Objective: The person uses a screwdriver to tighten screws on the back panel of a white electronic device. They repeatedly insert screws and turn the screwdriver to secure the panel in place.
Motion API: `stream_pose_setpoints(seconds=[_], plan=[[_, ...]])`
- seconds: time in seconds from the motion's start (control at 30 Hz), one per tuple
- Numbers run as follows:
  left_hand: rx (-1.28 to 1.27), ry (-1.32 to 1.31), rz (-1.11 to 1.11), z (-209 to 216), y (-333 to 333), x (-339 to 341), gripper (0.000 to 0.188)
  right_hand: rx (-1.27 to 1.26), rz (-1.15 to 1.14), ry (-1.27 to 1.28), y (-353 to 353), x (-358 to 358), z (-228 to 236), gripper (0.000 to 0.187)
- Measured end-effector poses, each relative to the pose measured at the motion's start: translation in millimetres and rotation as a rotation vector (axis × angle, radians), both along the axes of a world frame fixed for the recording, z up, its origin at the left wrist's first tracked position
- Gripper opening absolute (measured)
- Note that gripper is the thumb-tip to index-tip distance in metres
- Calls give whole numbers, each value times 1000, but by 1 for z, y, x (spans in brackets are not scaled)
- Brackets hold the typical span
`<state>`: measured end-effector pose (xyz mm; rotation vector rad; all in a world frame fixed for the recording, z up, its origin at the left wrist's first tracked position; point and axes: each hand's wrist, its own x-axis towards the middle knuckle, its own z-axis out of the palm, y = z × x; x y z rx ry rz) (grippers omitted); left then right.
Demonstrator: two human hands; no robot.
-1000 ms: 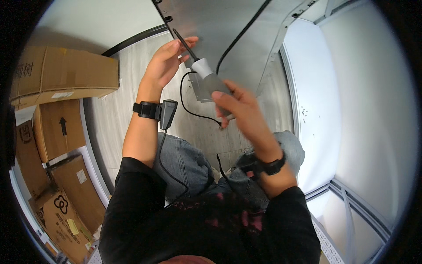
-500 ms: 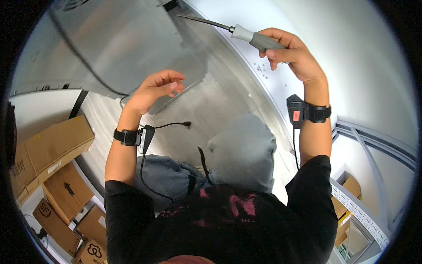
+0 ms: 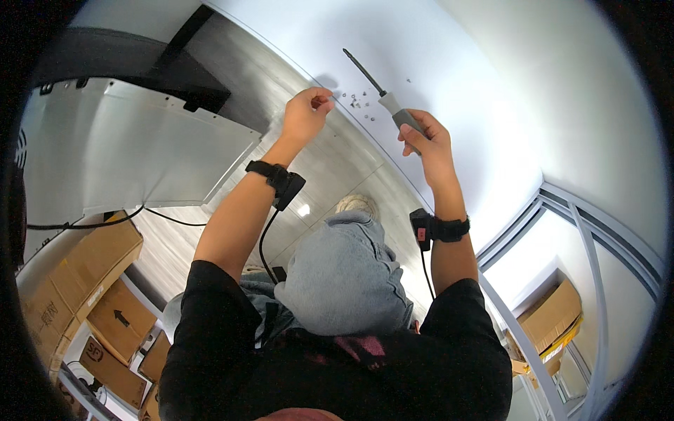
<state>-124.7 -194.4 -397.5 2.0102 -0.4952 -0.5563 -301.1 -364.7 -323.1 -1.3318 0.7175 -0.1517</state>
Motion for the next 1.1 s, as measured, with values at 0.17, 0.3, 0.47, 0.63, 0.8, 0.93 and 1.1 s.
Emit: stream_pose_setpoints(seconds=[0.17, 0.3, 0.47, 0.63, 0.8, 0.93, 1.1], plan=[[87, -164, -45, -19, -23, -3, 21, 22, -42, 39, -4, -8, -16, 31], [95, -260, -24, -21, -32, -9, 18, 42, -37, 44, -11, -10, -22, 31], [144, -347, -13, -29, -36, -9, 11, 2, 12, 67, -18, -5, -22, 30], [-85, 307, 211, -15, -31, 1, 13, -55, 115, 130, -20, -3, -25, 33], [-613, 1019, 539, 10, 11, 18, 16, -117, 303, 125, -12, 13, -18, 35], [-819, 1064, 556, 24, 47, 24, 15, -118, 431, 55, 1, 36, -19, 34], [-971, 1013, 593, 40, 83, 33, 15, -187, 535, -17, 20, 70, -8, 33]])
